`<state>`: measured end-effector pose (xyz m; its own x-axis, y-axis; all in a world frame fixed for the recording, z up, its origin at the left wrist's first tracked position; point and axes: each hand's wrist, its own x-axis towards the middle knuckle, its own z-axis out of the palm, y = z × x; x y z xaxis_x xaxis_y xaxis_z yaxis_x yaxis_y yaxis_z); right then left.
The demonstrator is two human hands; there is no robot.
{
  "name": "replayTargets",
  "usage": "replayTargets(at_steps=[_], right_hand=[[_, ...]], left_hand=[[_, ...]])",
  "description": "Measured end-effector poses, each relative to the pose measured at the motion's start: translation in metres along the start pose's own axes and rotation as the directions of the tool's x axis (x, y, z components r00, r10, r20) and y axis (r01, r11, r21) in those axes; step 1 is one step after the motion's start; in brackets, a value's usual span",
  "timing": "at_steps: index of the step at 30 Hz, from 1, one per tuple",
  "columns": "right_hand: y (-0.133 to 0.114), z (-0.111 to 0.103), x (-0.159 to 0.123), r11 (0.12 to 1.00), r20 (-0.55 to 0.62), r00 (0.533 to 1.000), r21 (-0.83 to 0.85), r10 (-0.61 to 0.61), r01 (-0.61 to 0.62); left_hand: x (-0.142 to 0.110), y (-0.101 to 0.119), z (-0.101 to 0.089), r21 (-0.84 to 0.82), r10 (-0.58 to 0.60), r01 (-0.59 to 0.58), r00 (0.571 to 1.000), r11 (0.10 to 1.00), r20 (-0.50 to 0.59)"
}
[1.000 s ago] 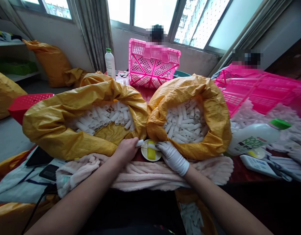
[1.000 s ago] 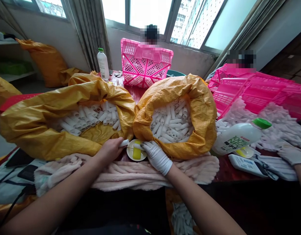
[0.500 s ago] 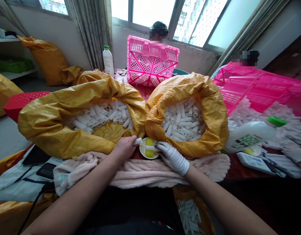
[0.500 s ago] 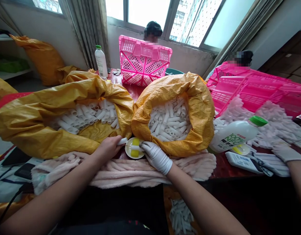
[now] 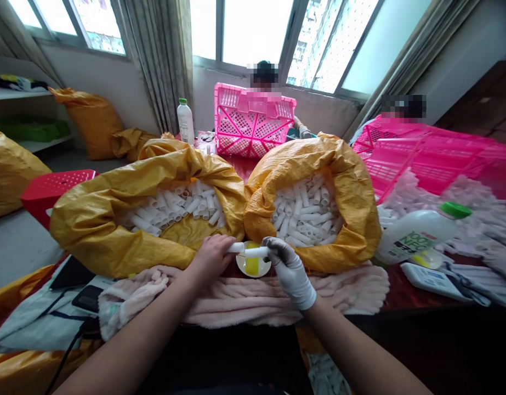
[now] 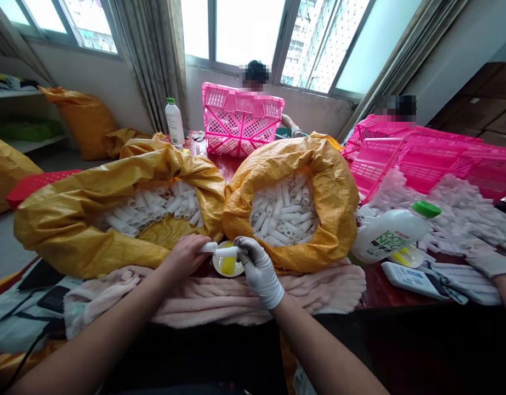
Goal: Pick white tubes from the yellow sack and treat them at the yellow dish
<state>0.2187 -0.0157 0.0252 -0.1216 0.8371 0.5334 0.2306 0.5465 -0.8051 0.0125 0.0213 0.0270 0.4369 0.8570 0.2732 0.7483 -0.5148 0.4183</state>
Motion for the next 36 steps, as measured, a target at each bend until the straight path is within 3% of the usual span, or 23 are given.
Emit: replayTargets(at_steps=[2,3,5,7,10,12,14,17,19,20,23,25,27,29,31,32,34,36], right_hand=[[-0.006,0.001,0.006,0.996,-0.058,0.996,0.060,0.062,-0.058],[-0.011,0.001,0.009,0.999,-0.032,0.999,0.032,0.038,-0.037],[-0.022,-0.002,0.015,0.994,0.119,0.991,-0.080,-0.063,0.073],[-0.030,-0.003,0.019,0.971,0.240,0.968,-0.208,-0.070,0.122],[-0.032,0.001,0.023,0.909,0.186,0.971,-0.413,0.151,-0.062],[-0.032,0.005,0.022,0.861,0.154,0.958,-0.489,0.244,-0.140],[-0.034,0.006,0.018,0.865,0.199,0.956,-0.493,0.216,-0.093],[-0.041,0.004,0.009,0.901,0.284,0.957,-0.429,0.067,0.064],[-0.042,0.002,0.004,0.910,0.301,0.952,-0.407,0.053,0.078],[-0.041,0.001,0.003,0.914,0.272,0.958,-0.405,0.095,0.024],[-0.032,0.003,0.000,0.908,0.097,0.945,-0.323,0.314,-0.268],[-0.028,0.005,-0.002,0.896,0.030,0.920,-0.244,0.390,-0.372],[-0.031,0.008,-0.006,0.911,0.054,0.931,-0.237,0.360,-0.339],[-0.041,0.007,-0.008,0.930,0.118,0.955,-0.287,0.271,-0.228],[-0.053,-0.001,-0.011,0.925,0.190,0.955,-0.350,0.227,-0.150],[-0.058,-0.009,-0.014,0.910,0.200,0.949,-0.384,0.244,-0.153],[-0.063,-0.037,-0.030,0.866,0.113,0.947,-0.448,0.301,-0.222],[-0.057,-0.075,-0.059,0.828,-0.060,0.956,-0.486,0.286,-0.278]], left_hand=[[-0.001,0.004,-0.003,-0.057,0.043,-0.041,0.999,0.998,0.032],[-0.002,0.006,-0.004,-0.072,0.061,-0.057,0.997,0.996,0.054],[-0.003,0.013,-0.003,-0.060,0.106,-0.101,0.990,0.993,0.095],[-0.005,0.022,-0.001,0.017,0.149,-0.152,0.982,0.988,0.118],[-0.006,0.035,-0.002,0.156,0.151,-0.175,0.976,0.972,0.155],[-0.006,0.040,-0.006,0.142,0.130,-0.167,0.962,0.976,0.239],[-0.006,0.042,-0.013,0.002,0.134,-0.144,0.921,0.990,0.365],[-0.009,0.042,-0.022,-0.291,0.222,-0.066,0.811,0.954,0.541],[-0.011,0.044,-0.022,-0.367,0.270,-0.051,0.771,0.929,0.577],[-0.012,0.047,-0.020,-0.322,0.248,-0.068,0.792,0.944,0.558],[-0.012,0.056,-0.011,0.019,0.090,-0.105,0.920,0.994,0.380],[-0.012,0.061,-0.007,0.114,0.038,-0.079,0.944,0.990,0.328],[-0.013,0.063,-0.008,-0.057,0.065,-0.044,0.888,0.997,0.456],[-0.014,0.065,-0.016,-0.295,0.154,0.037,0.785,0.955,0.599],[-0.013,0.065,-0.028,-0.429,0.249,0.081,0.713,0.899,0.655],[-0.011,0.063,-0.035,-0.452,0.281,0.066,0.701,0.889,0.655],[-0.002,0.049,-0.051,-0.391,0.279,-0.021,0.737,0.920,0.616],[0.015,0.022,-0.065,-0.140,0.152,-0.092,0.842,0.986,0.517]])
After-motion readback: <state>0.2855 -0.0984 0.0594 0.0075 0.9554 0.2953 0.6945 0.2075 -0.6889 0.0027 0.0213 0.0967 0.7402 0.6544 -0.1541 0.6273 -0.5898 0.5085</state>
